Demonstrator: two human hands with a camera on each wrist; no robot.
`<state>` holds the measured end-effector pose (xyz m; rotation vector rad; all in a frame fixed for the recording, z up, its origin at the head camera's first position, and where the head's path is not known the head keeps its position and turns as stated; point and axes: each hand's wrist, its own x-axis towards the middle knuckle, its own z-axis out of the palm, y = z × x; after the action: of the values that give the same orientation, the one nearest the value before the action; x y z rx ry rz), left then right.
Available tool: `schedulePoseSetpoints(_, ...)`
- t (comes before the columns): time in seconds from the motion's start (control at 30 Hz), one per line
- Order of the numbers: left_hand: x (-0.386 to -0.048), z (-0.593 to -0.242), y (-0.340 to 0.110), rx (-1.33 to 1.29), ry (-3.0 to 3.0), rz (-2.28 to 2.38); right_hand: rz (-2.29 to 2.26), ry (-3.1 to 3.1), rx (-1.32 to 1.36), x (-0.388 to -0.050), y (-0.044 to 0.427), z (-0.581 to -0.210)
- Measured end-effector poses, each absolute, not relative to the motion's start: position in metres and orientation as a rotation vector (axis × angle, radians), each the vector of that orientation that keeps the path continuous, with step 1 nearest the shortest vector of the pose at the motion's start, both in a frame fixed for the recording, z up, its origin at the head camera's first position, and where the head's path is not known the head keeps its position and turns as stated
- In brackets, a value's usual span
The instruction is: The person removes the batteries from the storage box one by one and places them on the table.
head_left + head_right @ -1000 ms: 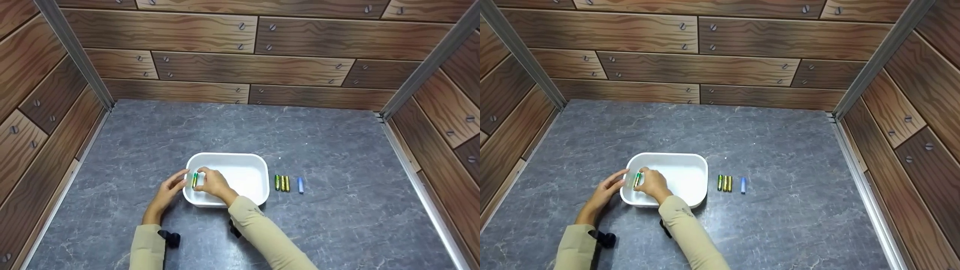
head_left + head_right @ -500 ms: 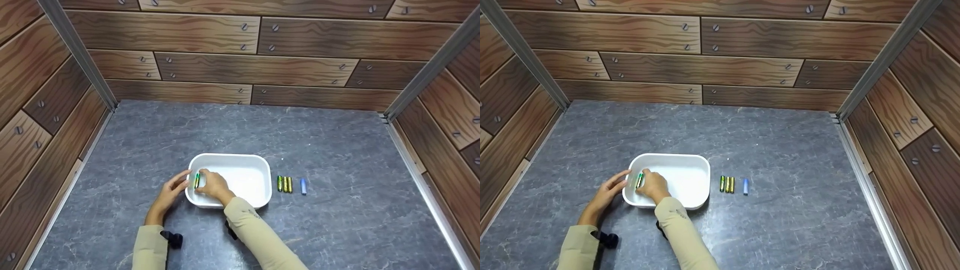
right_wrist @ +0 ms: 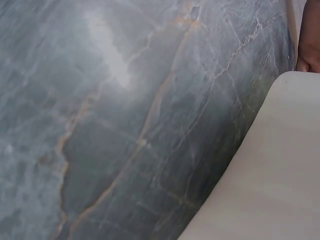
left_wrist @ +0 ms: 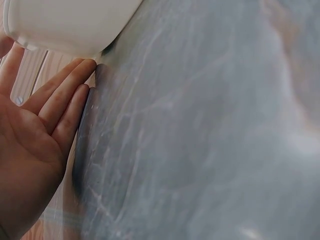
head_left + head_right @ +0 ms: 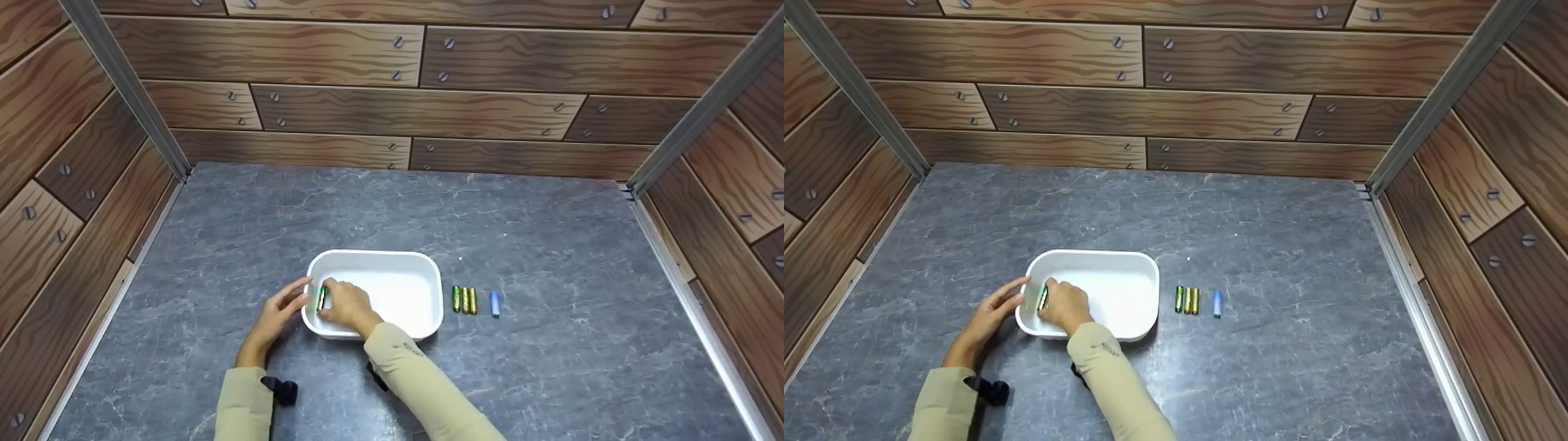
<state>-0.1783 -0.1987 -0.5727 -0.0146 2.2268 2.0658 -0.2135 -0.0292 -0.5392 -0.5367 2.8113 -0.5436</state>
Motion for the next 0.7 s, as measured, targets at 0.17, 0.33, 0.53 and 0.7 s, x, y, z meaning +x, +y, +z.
schedulePoseSetpoints(0.17,-0.179,-0.574,-0.198,-0.001,2.213,2.091,-0.535,2.823,-0.540,-0.214,-0.027,-0.537)
schedulePoseSetpoints(0.33,-0.180,-0.575,-0.197,0.026,2.213,2.107,-0.540,2.831,-0.544,-0.216,-0.024,-0.536)
schedulePoseSetpoints(0.53,-0.179,-0.576,-0.198,0.015,2.197,2.093,-0.571,2.803,-0.584,-0.217,-0.016,-0.532)
schedulePoseSetpoints(0.7,-0.178,-0.573,-0.199,0.023,2.197,2.068,-0.592,2.792,-0.612,-0.218,-0.007,-0.524)
